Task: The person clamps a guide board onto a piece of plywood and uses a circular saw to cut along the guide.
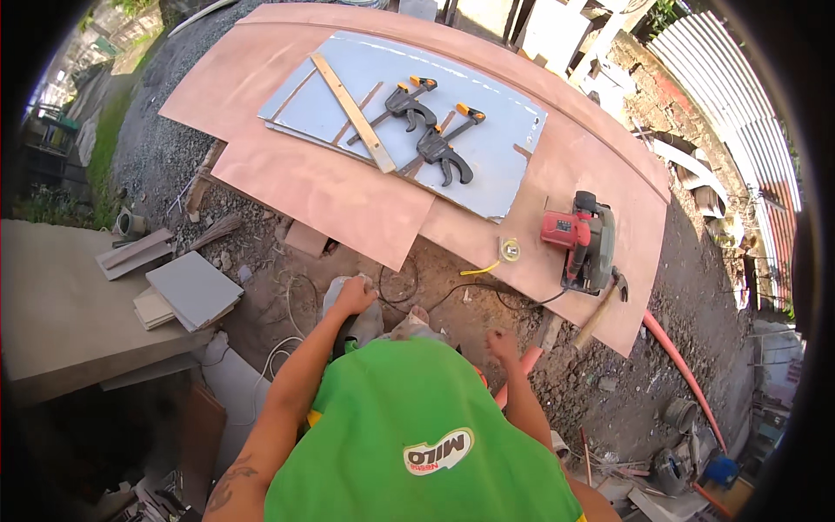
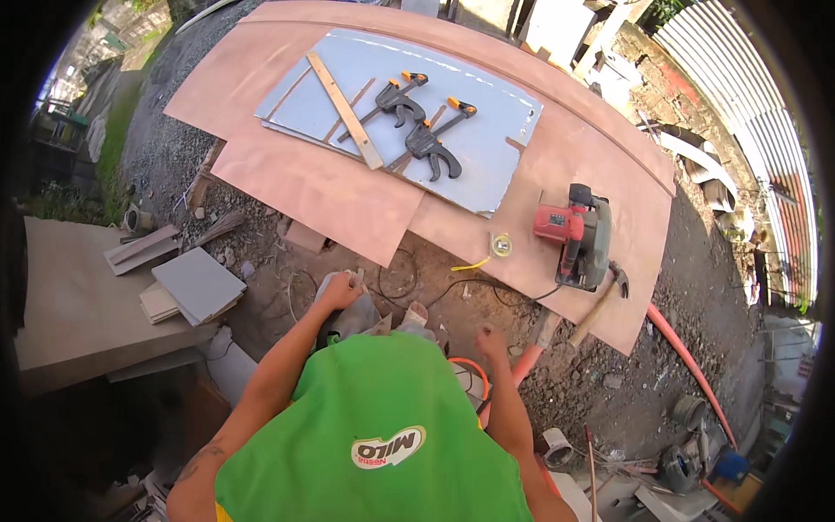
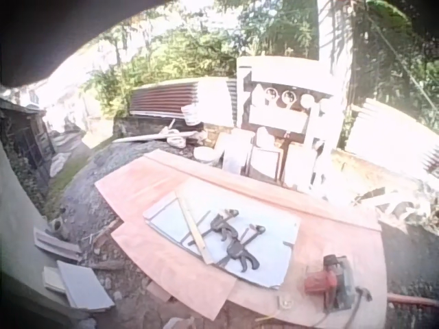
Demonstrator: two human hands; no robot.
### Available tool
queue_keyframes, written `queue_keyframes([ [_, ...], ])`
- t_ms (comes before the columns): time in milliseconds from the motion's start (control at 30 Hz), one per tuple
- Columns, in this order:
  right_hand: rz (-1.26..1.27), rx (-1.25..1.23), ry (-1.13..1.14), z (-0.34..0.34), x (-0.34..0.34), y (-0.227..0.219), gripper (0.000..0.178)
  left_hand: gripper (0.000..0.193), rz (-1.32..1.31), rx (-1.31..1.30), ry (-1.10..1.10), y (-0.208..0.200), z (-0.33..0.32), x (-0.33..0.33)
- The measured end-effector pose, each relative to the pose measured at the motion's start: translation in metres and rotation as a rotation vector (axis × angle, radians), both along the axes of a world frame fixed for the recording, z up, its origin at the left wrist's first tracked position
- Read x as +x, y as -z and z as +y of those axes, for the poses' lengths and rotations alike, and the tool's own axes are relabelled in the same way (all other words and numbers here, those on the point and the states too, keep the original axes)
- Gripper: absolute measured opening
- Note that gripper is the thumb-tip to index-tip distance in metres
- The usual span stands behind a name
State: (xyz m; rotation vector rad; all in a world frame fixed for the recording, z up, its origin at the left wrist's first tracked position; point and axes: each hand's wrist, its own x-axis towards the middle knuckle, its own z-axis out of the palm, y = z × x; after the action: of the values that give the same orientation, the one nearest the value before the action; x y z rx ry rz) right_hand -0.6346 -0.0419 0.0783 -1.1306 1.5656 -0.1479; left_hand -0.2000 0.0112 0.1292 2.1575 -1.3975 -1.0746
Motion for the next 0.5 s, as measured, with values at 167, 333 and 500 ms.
queue_keyframes([
  [167,-0.078,-0.193,-0.12,-0.031,0.062,-0.014,0.027,0.034,0.044,-0.025,-0.038,0.024,-0.018,-0.001],
  [333,-0.228,-0.018,-0.107,-0.049,0.103,-0.04,0.028,0.044,0.681,0.305,-0.643,0.045,-0.045,-0.006],
  [500,-0.171,0.086,0.038,-0.064,0.118,-0.068,0.028,0.059,0.943,0.211,-0.962,0.042,-0.067,-0.001],
])
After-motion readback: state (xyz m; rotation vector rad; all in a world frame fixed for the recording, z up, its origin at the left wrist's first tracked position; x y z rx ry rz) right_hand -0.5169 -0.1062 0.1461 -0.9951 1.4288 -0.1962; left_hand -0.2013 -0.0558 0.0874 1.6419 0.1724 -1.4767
